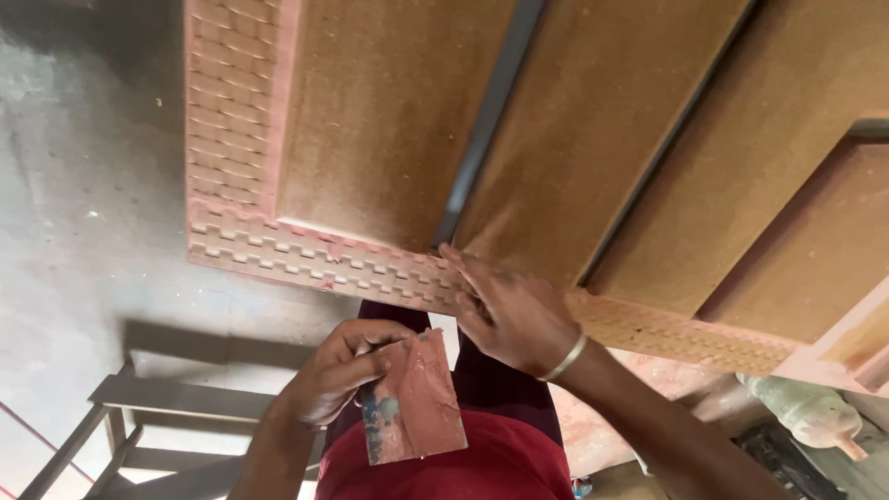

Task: The person uses a putty knife to scoop pink filler from a small square board and applies it into the grooves of a large wooden panel. They repeatedly smooth the filler along the recessed lines and edges of the panel's geometric pattern.

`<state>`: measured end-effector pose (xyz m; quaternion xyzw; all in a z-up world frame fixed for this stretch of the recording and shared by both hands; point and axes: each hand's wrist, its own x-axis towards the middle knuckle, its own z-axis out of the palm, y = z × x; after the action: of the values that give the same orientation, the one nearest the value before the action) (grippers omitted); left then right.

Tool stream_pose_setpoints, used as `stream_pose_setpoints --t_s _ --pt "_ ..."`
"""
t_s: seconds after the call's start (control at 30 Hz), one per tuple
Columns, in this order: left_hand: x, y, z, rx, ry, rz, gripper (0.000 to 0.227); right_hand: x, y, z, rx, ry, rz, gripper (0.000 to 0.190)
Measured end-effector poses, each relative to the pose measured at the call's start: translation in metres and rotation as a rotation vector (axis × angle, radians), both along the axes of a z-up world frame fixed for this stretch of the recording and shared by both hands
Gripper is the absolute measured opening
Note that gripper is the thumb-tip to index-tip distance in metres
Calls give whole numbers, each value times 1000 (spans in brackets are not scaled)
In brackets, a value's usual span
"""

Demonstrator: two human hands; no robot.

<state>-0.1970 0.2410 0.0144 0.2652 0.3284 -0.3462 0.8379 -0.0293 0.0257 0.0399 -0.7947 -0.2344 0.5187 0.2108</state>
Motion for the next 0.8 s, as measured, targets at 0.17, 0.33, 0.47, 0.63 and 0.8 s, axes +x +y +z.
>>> stream_pose_setpoints --t_s 0.17,0.33,0.47,0.63,0.8 --pt "-10 12 -11 -77 -87 32 28 9 21 8 -160 149 -9 67" --pt "-5 13 -16 -128 -159 62 24 23 18 17 -3 16 -17 56" --pt "11 17 -14 -79 -113 23 31 30 33 19 -274 124 104 66" --pt "17 21 -16 -72 -137 -12 35 33 28 28 -355 101 121 64" --pt "21 24 -20 -114 -94 5 33 35 38 23 -106 -124 139 56"
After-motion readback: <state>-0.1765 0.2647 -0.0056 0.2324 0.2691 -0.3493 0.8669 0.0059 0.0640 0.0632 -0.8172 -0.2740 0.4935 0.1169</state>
